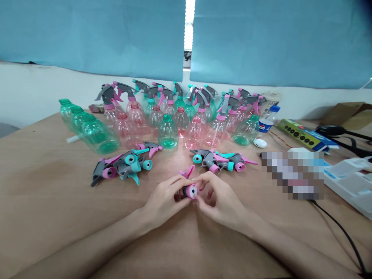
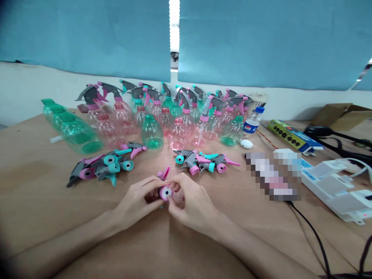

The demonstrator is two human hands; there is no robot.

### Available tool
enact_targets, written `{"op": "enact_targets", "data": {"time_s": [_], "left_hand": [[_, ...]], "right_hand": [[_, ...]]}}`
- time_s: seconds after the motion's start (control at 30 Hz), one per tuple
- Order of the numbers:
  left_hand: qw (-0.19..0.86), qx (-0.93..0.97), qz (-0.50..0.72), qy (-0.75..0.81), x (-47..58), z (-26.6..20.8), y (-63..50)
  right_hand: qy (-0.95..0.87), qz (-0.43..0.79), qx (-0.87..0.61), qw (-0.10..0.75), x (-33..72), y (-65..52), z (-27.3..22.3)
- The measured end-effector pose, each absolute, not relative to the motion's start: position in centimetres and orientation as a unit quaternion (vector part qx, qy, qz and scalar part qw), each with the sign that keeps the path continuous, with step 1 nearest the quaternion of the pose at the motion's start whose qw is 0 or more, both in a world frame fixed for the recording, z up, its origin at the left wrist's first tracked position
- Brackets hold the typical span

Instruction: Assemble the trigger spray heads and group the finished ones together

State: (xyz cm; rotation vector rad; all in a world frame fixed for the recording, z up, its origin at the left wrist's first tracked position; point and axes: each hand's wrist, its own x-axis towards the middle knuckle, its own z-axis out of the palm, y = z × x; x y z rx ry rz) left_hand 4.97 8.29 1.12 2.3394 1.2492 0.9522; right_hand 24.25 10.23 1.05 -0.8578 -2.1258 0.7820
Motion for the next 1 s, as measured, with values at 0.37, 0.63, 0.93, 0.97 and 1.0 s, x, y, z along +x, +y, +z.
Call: {"op": "enact_targets", "data": {"time_s": [0.37,0.63,0.93,0.97,1.0], "left_hand": [[0.130,0.827,0.341,0.427,5.1,1.3,8.3],[0.085,0.829,0.353,0.426,5.0,1.3,8.0],[0.049,0.829,0.366,0.419,5.2,1.3,7.9],[0.050,0.829,0.360,0.426,5.2,1.3,8.0],[0.052,0.828,0.354,0.431,5.3,1.3,8.0]], "right_hand": [[-0.833,0.201,-0.366,0.362,24.2,9.7,1.1],[-0.825,0.189,-0.398,0.355,23.9,9.1,2.1],[-0.803,0.246,-0.402,0.364,23.8,9.0,1.8],[-0.803,0.254,-0.397,0.366,23.8,9.1,1.7],[-0.801,0.260,-0.395,0.367,23.9,9.1,1.6]]}}
